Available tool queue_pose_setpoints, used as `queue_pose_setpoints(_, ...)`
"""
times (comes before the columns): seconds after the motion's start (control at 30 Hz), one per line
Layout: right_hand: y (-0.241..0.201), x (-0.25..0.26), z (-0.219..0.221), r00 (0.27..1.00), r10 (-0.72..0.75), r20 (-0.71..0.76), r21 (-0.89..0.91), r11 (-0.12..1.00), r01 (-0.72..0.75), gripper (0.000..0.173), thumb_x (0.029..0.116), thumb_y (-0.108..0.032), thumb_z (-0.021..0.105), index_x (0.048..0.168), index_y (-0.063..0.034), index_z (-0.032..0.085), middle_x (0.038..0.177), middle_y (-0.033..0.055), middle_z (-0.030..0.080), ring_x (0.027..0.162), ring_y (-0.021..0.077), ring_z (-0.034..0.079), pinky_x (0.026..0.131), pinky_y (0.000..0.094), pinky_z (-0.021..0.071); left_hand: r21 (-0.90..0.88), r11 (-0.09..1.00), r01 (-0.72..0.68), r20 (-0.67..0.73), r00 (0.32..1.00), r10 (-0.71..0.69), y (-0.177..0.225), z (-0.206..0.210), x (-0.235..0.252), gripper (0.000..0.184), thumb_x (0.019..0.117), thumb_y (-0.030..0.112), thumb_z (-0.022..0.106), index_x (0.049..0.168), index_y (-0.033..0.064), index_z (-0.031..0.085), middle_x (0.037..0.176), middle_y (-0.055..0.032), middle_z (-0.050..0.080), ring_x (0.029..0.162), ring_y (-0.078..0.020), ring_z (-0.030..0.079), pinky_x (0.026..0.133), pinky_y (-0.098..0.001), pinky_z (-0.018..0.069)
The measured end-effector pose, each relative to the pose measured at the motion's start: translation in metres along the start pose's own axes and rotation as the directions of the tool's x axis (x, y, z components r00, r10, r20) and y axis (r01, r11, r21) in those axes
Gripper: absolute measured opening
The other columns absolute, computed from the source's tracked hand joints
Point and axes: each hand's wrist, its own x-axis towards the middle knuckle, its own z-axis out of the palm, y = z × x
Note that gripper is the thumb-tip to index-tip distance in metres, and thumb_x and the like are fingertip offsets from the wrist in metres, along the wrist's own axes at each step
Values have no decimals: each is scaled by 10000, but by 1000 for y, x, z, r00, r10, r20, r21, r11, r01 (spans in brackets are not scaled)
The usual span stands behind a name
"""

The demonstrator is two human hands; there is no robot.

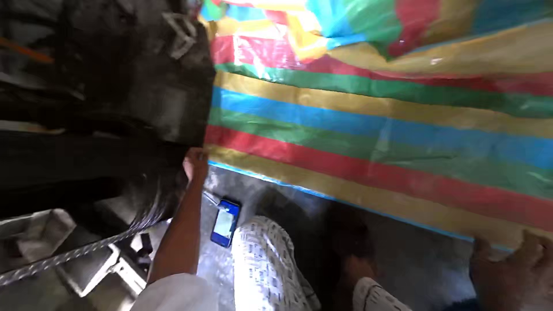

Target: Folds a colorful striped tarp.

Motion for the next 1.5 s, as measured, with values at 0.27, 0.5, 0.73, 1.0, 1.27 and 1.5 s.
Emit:
queue_pose_setpoints(0.27,69,66,69,992,-99,74,-38,994,102,792,1048,-642,209,1637,-113,250,1675,256,190,1541,492,156,1203,709,110,334,918,-214,177,971,162,-5,0,13,422,1095,331,462,1357,46,631,1337,-281,626,1312,-482,542,1105,-676,377)
queue_pose_setpoints(0.5,63,65,64,994,-79,79,-27,996,81,797,1041,-647,219,1625,-109,290,1668,259,210,1542,486,164,1203,703,105,468,880,-88,169,986,9,-8,10,16,504,1123,407,331,1377,37,560,1136,-380,659,1094,-595,629,881,-757,463)
queue_pose_setpoints(0.73,59,64,68,997,-29,73,-13,999,31,777,1050,-624,214,1625,-106,288,1674,248,201,1545,488,146,1188,729,98,444,893,-76,107,994,32,-9,20,16,549,1122,433,293,1394,22,534,1147,-384,652,1115,-595,620,904,-747,457)
queue_pose_setpoints(1.0,61,69,66,995,-19,95,-43,999,23,803,1038,-658,193,1630,-122,278,1682,241,180,1551,475,138,1187,725,103,442,895,-52,115,993,0,-18,26,13,537,1130,399,267,1398,12,525,1270,-342,626,1172,-549,615,924,-717,470)
queue_pose_setpoints(1.27,31,82,59,996,-64,58,28,998,63,751,1068,-563,277,1616,-50,279,1666,256,221,1546,467,175,1197,711,122,208,977,-35,36,999,28,2,9,8,519,1099,397,425,1432,7,505,1287,-357,609,1208,-561,583,985,-732,440)
queue_pose_setpoints(1.5,-52,89,74,922,-378,83,122,922,367,747,1063,-576,251,1581,-52,373,1630,282,293,1514,511,233,1190,725,133,147,986,77,39,996,-84,33,29,38,569,1102,459,381,1390,-9,528,1236,-350,639,1172,-542,617,945,-717,468)
